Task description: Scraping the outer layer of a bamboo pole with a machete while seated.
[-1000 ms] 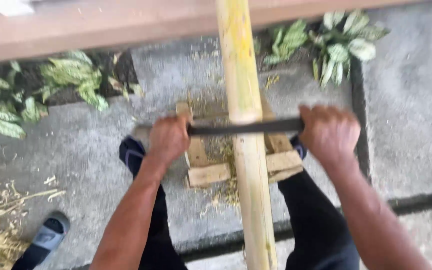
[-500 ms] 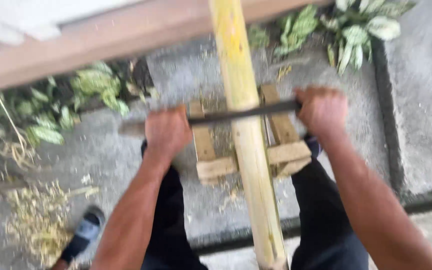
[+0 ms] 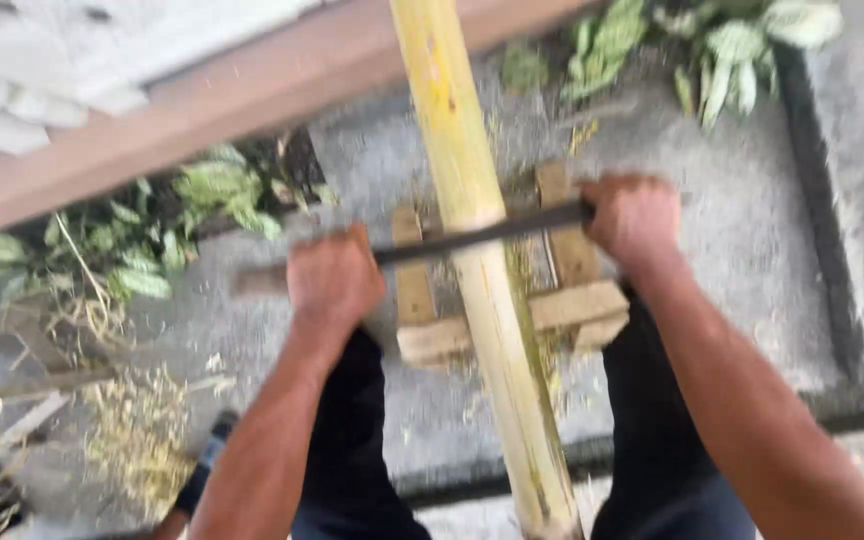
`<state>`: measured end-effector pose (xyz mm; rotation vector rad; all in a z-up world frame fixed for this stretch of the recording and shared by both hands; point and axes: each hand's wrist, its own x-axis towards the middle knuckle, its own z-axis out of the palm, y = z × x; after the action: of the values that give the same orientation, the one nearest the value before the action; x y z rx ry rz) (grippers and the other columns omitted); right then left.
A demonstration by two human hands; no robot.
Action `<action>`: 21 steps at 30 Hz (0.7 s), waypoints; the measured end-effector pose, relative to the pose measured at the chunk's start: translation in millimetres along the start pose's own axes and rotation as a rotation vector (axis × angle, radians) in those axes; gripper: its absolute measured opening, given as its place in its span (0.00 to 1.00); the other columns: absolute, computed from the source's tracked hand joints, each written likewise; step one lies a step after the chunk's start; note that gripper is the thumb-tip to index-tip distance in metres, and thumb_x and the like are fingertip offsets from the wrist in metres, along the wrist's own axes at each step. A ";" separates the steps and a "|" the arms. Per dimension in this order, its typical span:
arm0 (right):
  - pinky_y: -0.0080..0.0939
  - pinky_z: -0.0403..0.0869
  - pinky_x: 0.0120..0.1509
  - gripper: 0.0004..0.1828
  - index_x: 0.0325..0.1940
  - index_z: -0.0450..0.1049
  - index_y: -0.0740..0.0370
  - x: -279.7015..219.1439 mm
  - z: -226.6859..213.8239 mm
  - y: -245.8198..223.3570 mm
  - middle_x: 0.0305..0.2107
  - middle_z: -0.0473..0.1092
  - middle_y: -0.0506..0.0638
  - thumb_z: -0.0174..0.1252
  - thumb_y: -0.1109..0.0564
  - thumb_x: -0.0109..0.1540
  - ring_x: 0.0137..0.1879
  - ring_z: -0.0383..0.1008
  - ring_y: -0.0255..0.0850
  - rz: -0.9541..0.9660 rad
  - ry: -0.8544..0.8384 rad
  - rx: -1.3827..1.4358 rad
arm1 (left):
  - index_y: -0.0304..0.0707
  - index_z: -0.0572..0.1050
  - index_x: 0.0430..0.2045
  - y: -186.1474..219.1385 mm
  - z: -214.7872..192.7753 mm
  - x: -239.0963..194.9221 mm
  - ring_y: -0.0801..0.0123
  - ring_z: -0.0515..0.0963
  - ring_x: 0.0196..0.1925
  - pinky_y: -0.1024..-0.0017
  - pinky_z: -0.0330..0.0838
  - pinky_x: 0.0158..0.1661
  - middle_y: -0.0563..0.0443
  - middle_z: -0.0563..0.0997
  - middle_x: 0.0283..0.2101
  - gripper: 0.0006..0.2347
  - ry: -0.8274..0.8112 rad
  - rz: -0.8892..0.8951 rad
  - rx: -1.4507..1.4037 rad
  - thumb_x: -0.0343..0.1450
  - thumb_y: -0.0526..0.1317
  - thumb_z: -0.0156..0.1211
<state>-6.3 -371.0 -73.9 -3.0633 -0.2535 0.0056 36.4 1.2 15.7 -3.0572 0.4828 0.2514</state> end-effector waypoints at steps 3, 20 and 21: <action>0.41 0.75 0.38 0.08 0.53 0.83 0.40 1.5 36.1 6.4 0.32 0.78 0.42 0.61 0.51 0.72 0.32 0.76 0.37 0.174 -0.144 0.168 | 0.40 0.79 0.23 9.2 -9.3 3.6 0.56 0.84 0.27 0.52 0.75 0.39 0.42 0.82 0.21 0.05 -0.150 -0.045 0.047 0.64 0.40 0.66; 0.38 0.78 0.42 0.17 0.51 0.84 0.39 4.2 61.4 28.0 0.38 0.81 0.42 0.66 0.55 0.60 0.37 0.80 0.37 0.022 -0.020 0.226 | 0.37 0.77 0.21 50.7 -30.7 5.9 0.63 0.79 0.19 0.59 0.72 0.25 0.45 0.79 0.18 0.03 -0.172 0.002 0.075 0.63 0.35 0.64; 0.37 0.78 0.38 0.16 0.52 0.84 0.38 13.0 54.9 31.8 0.37 0.81 0.42 0.66 0.55 0.61 0.36 0.80 0.37 0.012 -0.042 0.140 | 0.39 0.77 0.19 51.8 -28.2 11.0 0.63 0.78 0.19 0.58 0.71 0.26 0.47 0.78 0.17 0.03 -0.038 0.010 0.099 0.63 0.34 0.64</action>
<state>11.2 -396.5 -130.9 -2.9274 -0.2269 0.0848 35.1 -53.1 41.1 -2.9485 0.4933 0.2773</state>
